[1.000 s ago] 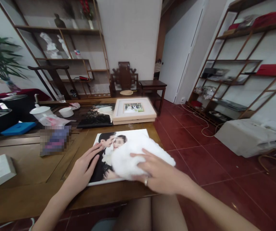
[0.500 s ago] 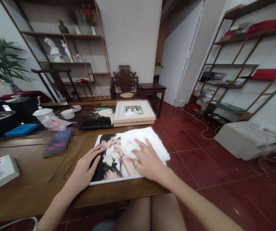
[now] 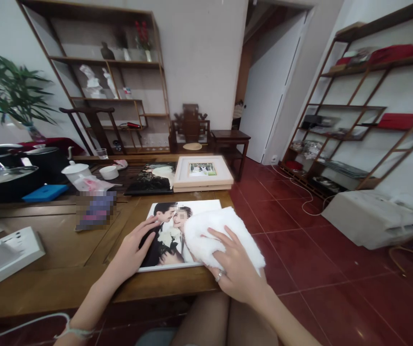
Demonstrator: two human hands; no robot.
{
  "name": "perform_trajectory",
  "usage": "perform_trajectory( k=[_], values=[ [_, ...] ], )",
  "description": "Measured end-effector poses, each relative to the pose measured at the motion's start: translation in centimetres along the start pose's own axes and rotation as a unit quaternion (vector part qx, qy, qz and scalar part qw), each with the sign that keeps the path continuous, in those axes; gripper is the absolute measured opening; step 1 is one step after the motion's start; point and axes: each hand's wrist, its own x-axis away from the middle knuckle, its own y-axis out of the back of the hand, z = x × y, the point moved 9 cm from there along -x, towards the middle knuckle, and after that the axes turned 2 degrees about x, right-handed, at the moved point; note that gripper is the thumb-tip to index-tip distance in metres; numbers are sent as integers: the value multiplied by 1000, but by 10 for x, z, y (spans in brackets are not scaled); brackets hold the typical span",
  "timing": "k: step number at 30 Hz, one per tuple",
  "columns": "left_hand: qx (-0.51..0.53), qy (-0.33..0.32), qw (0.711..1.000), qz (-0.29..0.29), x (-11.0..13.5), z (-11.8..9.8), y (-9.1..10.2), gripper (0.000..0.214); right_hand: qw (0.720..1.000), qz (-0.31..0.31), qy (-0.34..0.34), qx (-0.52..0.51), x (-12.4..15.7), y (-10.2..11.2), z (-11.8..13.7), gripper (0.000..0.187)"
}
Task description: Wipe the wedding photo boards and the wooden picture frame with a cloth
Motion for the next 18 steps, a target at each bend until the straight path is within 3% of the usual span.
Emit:
perform_trajectory(
  k=[3,6,9,11,15,18],
  values=[
    [-1,29,999,-24,2,5,3,33,1000,-5,2,-6,1,-1,2,19],
    [6,101,992,-81,6,22,10,36,1000,-27,15,0,1,2,7,20],
    [118,184,971,-94,8,40,10,43,999,-39,30,18,-1,3,12,25],
    [244,257,929,-102,9,51,8,47,998,-38,35,22,-2,2,13,26],
    [397,417,805,-143,21,62,14,46,999,-33,28,3,0,-1,9,24],
    [495,448,743,-52,23,44,3,33,999,-28,33,-29,1,-2,6,23]
  ],
)
